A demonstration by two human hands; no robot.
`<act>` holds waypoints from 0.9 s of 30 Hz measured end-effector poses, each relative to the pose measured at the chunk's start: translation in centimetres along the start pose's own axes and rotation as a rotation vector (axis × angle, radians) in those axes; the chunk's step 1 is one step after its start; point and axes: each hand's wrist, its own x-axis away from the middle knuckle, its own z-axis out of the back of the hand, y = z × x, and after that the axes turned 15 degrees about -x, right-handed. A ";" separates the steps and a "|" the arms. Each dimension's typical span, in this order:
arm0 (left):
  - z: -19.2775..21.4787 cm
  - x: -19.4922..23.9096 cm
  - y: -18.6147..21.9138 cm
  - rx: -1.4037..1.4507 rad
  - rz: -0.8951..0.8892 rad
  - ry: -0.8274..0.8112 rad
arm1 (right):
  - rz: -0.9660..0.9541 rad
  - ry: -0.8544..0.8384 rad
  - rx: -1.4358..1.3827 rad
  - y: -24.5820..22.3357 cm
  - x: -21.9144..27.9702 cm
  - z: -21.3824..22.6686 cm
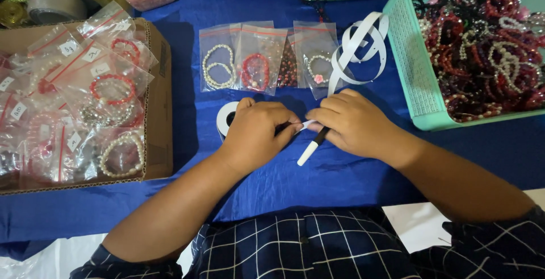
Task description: Labeling small plastic bags containing pearl bracelets using a marker and adhesive tape.
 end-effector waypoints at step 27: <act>-0.3 -0.1 -0.3 -0.001 0.006 -0.086 | -0.402 0.403 -0.732 3.6 1.8 -2.3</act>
